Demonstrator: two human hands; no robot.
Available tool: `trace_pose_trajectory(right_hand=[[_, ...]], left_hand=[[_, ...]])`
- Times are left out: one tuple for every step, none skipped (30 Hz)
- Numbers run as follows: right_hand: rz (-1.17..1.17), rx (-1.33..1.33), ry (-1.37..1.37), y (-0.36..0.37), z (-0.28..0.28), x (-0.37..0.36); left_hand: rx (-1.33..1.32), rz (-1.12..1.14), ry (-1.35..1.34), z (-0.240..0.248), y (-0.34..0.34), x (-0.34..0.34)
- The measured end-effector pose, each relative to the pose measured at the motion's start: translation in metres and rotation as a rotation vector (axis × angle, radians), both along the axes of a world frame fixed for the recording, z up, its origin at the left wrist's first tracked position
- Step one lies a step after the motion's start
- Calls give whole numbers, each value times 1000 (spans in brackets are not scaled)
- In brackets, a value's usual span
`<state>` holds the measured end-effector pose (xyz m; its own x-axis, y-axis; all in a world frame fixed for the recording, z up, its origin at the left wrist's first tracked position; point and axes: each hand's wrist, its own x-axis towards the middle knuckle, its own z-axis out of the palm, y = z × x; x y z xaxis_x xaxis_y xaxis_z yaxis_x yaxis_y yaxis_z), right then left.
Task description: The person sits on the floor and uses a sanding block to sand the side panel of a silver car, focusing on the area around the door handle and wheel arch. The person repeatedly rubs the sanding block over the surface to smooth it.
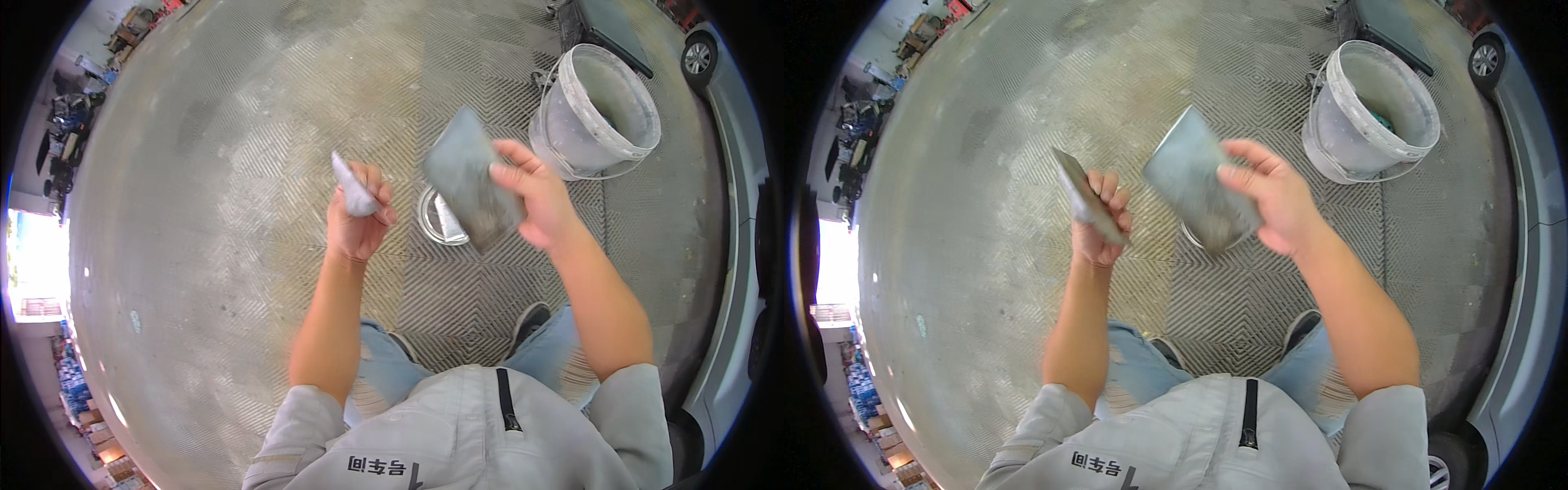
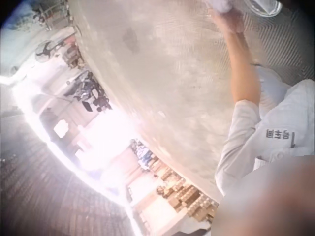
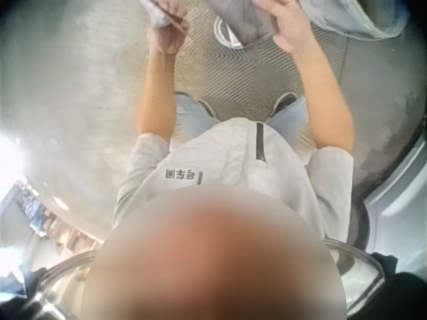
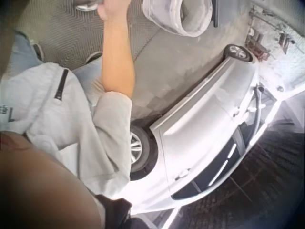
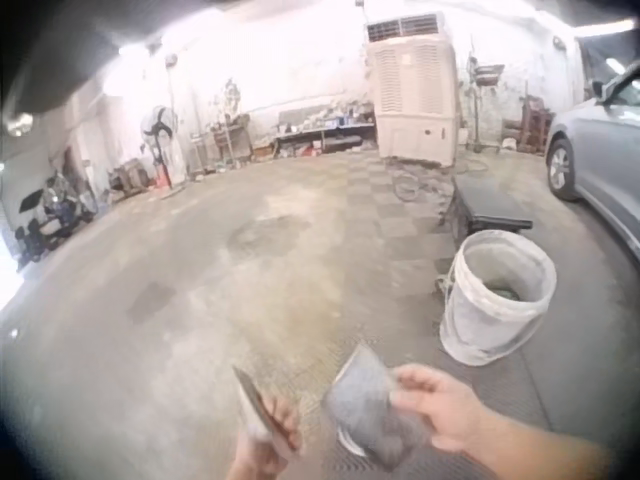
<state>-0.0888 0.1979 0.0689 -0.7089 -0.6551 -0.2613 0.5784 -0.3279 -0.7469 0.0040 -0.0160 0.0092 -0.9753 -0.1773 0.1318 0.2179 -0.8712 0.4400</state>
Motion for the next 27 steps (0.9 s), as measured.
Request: trace_pose_trajectory(right_hand=[[157,3,20,-4,2,10],[314,8,41,-8,4,19],[464,56,61,-11,4,27],[511,25,63,-15,4,37],[552,40,63,-19,2,45],[597,31,64,-21,2,51],[575,47,52,-21,2,52],[560,38,42,-22,2,53],[534,16,39,-21,3,52],[525,55,68,-19,4,50],[521,56,54,-18,5,48],[508,48,45,-17,7,46],[505,29,35,-16,8,45],[521,47,56,-15,9,43],[497,47,45,-14,10,41],[481,47,34,-14,11,40],[457,79,22,-14,11,39],[443,70,28,-14,11,38],[420,32,15,-14,11,36],[387,24,-3,-13,11,33],[359,-9,-14,-12,11,30],[319,-12,-22,-11,12,27],[285,-43,-23,-9,13,23],[254,-78,-23,-8,14,21],[227,-149,-18,-7,14,20],[272,-180,-17,-6,15,22],[337,-82,27,-7,14,26]], left_hand=[[47,-18,-27,1,-2,2],[73,-30,9,1,-1,1],[99,-41,67,2,-1,0],[93,-60,76,3,0,1],[92,-73,91,2,2,0],[81,-82,83,3,4,0],[49,-78,81,3,6,1],[4,-67,56,3,8,2],[-28,-56,46,4,9,3],[-73,-64,18,4,11,4],[-104,-73,2,4,12,4],[-134,-82,-13,4,14,5],[-152,-83,-10,5,15,5],[-169,-84,-5,5,17,6],[-187,-85,1,6,19,5],[-198,-76,-33,6,21,5],[-207,-68,-66,7,24,6],[-199,-70,-42,8,27,6],[-247,70,-344,8,31,5],[-276,198,-592,7,34,6],[-277,287,-780,7,38,6],[-367,111,-591,9,34,8],[-421,-93,-334,10,30,10],[-310,-83,-313,10,28,11],[-189,-65,-290,10,25,12],[-160,21,-299,10,22,13],[-151,27,-110,10,18,11]])
